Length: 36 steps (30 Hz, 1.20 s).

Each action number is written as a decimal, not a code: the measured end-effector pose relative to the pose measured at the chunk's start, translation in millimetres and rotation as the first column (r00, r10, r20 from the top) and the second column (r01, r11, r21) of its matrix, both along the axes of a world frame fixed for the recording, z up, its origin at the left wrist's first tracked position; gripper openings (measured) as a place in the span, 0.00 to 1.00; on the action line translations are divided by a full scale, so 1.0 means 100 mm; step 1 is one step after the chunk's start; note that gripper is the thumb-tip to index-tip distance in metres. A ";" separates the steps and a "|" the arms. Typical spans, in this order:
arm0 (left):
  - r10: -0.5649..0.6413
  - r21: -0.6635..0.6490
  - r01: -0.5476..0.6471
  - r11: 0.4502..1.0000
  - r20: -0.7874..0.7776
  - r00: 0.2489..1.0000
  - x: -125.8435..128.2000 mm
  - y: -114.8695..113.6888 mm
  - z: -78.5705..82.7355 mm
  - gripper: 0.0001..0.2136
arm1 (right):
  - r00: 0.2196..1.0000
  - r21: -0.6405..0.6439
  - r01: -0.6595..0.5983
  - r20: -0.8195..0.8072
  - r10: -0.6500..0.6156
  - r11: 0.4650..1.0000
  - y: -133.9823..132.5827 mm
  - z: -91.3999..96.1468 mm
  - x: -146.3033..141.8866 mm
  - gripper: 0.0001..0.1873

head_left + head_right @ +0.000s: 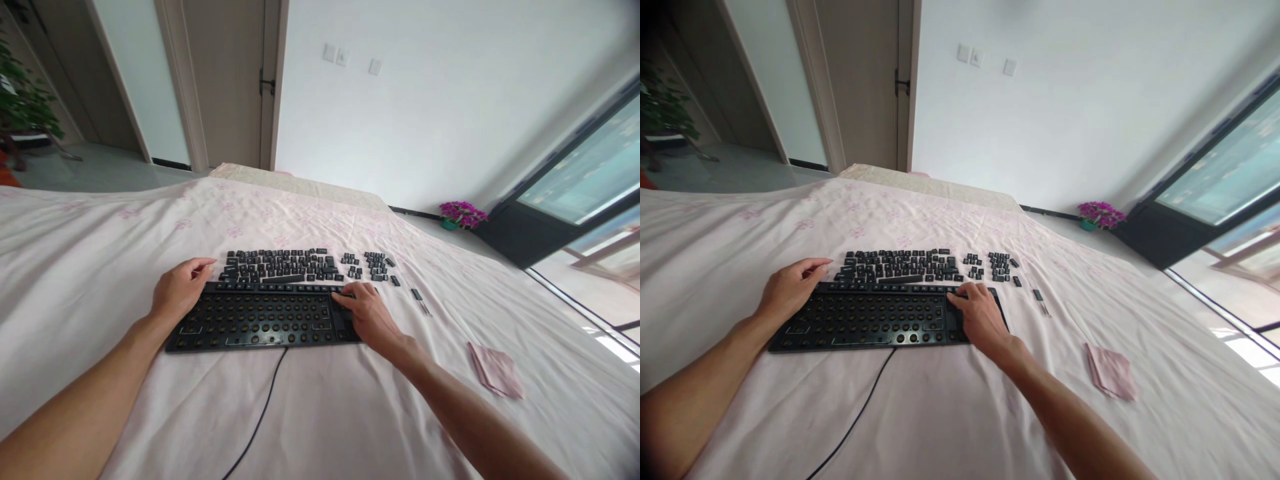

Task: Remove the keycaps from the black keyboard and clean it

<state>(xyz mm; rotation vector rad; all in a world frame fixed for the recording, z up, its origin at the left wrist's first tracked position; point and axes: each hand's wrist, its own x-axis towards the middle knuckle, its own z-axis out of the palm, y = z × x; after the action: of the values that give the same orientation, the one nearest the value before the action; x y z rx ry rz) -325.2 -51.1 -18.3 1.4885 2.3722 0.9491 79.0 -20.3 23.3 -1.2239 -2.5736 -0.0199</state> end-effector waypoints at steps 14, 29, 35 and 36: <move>-0.015 -0.024 0.015 1.000 -0.003 1.000 -0.07 0.05 -0.08 0.19 | 0.910 -0.072 0.411 -0.020 -0.414 0.909 1.25 0.14 0.30 0.14; -0.030 -0.021 0.030 0.999 -0.004 1.000 -0.09 0.06 -0.10 0.19 | 0.883 -0.031 0.411 0.263 -0.390 0.911 1.71 0.16 -0.04 0.12; -0.033 -0.027 0.033 0.999 0.014 0.999 -0.09 0.06 -0.09 0.18 | 0.888 -0.041 0.388 0.284 -0.362 0.921 1.83 0.14 -0.10 0.09; -0.031 -0.029 0.032 0.999 0.018 0.999 -0.09 0.06 -0.09 0.18 | 0.889 -0.047 0.385 0.286 -0.357 0.922 1.85 0.14 -0.10 0.09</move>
<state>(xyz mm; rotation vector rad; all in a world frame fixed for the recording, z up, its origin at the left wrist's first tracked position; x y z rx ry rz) -333.9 -45.6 -27.3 1.4958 2.3330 0.9130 68.8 165.0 36.9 -1.8580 -2.5409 -0.1480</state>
